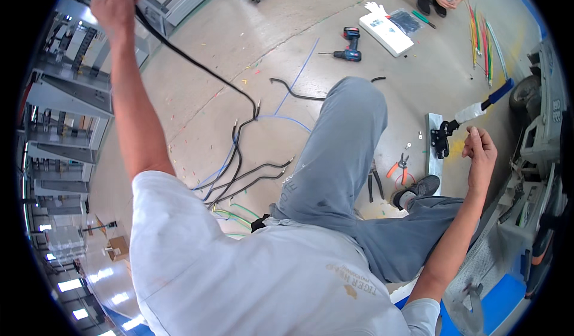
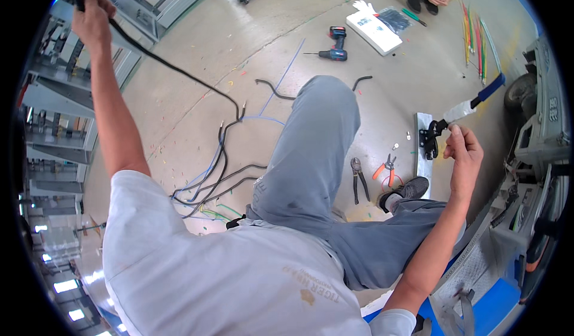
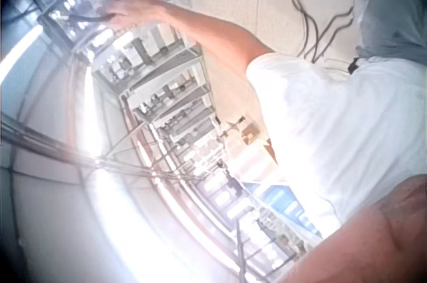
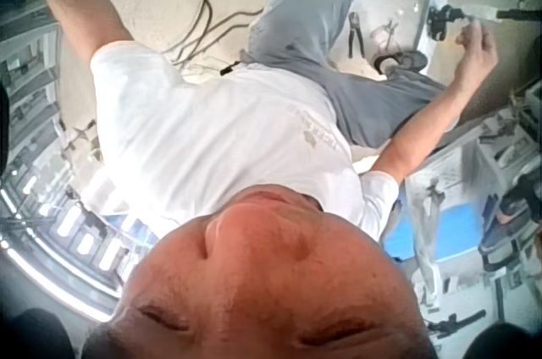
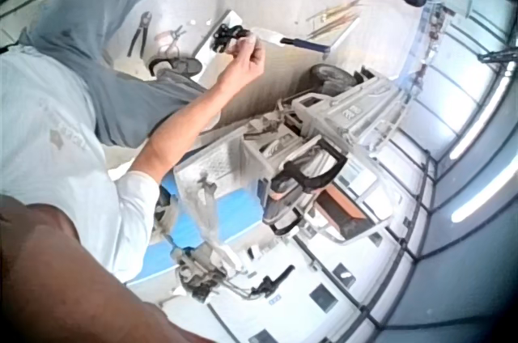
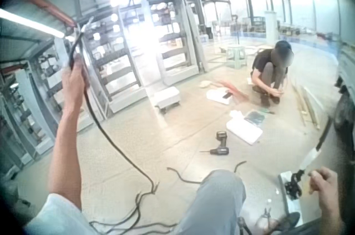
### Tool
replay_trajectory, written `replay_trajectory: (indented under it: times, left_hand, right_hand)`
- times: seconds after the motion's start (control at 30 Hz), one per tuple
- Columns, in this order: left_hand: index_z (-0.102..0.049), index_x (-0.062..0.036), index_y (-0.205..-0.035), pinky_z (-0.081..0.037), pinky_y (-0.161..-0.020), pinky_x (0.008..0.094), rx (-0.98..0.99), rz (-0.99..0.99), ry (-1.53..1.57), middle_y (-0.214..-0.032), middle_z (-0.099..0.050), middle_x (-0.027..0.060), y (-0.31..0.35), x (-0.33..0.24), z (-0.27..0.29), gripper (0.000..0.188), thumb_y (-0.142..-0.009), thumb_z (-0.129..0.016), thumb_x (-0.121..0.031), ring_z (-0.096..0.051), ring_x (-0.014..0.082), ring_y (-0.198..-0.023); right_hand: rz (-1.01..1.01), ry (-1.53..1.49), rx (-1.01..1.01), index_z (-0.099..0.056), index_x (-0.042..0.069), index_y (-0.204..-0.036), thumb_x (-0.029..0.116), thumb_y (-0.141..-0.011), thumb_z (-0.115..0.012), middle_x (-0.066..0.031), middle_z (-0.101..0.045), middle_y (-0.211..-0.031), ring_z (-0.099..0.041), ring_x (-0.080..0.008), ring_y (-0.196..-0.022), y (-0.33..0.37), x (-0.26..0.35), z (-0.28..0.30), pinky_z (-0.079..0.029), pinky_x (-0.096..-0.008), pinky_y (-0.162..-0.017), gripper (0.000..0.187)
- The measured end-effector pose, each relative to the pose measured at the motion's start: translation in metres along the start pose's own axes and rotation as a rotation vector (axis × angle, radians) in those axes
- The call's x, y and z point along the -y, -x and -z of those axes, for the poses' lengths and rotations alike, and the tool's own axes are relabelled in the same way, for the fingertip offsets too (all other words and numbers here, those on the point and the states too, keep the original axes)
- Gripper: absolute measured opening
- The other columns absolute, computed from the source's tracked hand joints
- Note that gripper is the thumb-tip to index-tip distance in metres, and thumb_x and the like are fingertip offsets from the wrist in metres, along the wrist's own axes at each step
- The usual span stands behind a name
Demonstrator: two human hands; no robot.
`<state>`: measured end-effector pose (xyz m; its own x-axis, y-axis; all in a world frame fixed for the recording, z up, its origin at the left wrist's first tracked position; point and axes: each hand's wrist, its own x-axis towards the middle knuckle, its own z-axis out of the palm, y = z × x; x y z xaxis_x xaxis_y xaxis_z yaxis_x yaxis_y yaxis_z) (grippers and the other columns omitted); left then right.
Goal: The person sits on the floor and strips the ends of black cables using pliers. They insert metal terminals onto the stripped wire ends and use a crimping tool to secure them. The person repeats this process for multiple cables.
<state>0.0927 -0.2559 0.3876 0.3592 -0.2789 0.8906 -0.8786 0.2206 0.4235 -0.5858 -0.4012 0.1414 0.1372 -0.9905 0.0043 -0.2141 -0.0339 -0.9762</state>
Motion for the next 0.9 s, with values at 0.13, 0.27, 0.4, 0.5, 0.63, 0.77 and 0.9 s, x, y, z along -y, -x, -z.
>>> replay_trajectory:
  times: [0.13,0.27,0.4,0.5,0.63,0.77,0.9]
  left_hand:
    - [-0.057,0.0096,-0.114,-0.046,-0.082,0.0473,0.014,-0.016,-0.265,-0.104,-0.061,0.0280,-0.042,-0.008,0.052,0.036,-0.107,-0.057,-0.026,-0.060,0.0374,-0.090]
    - [-0.057,0.0167,-0.120,-0.049,-0.088,0.0518,0.155,-0.051,-0.451,-0.110,-0.064,0.0340,-0.031,-0.017,0.054,0.041,-0.107,-0.056,-0.022,-0.061,0.0443,-0.097]
    - [-0.057,0.0147,-0.130,-0.051,-0.090,0.0515,0.374,-0.045,-0.466,-0.119,-0.065,0.0385,-0.012,-0.007,0.072,0.045,-0.105,-0.057,-0.023,-0.066,0.0469,-0.104]
    - [-0.064,0.0025,-0.121,-0.051,-0.084,0.0413,0.414,-0.143,-0.629,-0.101,-0.065,0.0200,-0.001,0.015,0.080,0.032,-0.103,-0.061,-0.025,-0.063,0.0293,-0.093]
    - [-0.067,-0.0012,-0.115,-0.052,-0.080,0.0414,0.533,-0.117,-0.659,-0.089,-0.068,0.0190,0.032,-0.003,0.085,0.021,-0.103,-0.061,-0.018,-0.066,0.0285,-0.084]
    - [-0.066,-0.0024,-0.109,-0.052,-0.073,0.0475,0.768,-0.022,-0.640,-0.088,-0.067,0.0248,0.119,0.009,0.057,0.020,-0.103,-0.062,-0.021,-0.067,0.0423,-0.081]
    - [-0.063,-0.0089,-0.109,-0.053,-0.069,0.0511,1.112,0.052,-0.691,-0.087,-0.071,0.0184,0.258,0.071,0.050,0.019,-0.103,-0.056,-0.025,-0.068,0.0396,-0.078]
  right_hand:
    - [-0.017,0.025,0.012,-0.071,-0.001,-0.110,0.033,-0.104,-0.067,0.0026,-0.055,-0.078,-0.050,-0.0056,-0.062,-0.003,-0.007,-0.004,-0.037,-0.0211,-0.058,0.034]
    - [-0.033,0.017,0.024,-0.070,-0.001,-0.112,0.034,-0.104,-0.067,0.0020,-0.056,-0.080,-0.050,-0.0057,-0.063,-0.003,-0.015,-0.004,-0.038,-0.0211,-0.058,0.035]
    - [-0.042,0.036,0.029,-0.070,-0.001,-0.114,0.033,-0.105,-0.067,0.0024,-0.056,-0.080,-0.051,-0.0056,-0.065,-0.008,-0.023,0.000,-0.039,-0.0206,-0.059,0.035]
    - [-0.051,0.032,-0.001,-0.071,0.000,-0.114,0.031,-0.105,-0.068,0.0027,-0.056,-0.080,-0.051,-0.0051,-0.065,-0.015,-0.034,0.007,-0.040,-0.0204,-0.060,0.033]
    - [-0.066,-0.001,-0.013,-0.072,0.001,-0.114,0.030,-0.104,-0.069,0.0031,-0.057,-0.080,-0.051,-0.0049,-0.066,-0.019,-0.046,0.013,-0.041,-0.0202,-0.059,0.031]
    - [-0.071,0.014,-0.048,-0.071,0.001,-0.117,0.030,-0.105,-0.068,0.0041,-0.057,-0.081,-0.051,-0.0043,-0.067,-0.011,-0.043,0.023,-0.040,-0.0196,-0.060,0.031]
    - [-0.092,0.018,-0.037,-0.071,0.001,-0.116,0.029,-0.105,-0.067,0.0040,-0.057,-0.081,-0.050,-0.0041,-0.066,-0.009,-0.050,0.028,-0.040,-0.0195,-0.060,0.030]
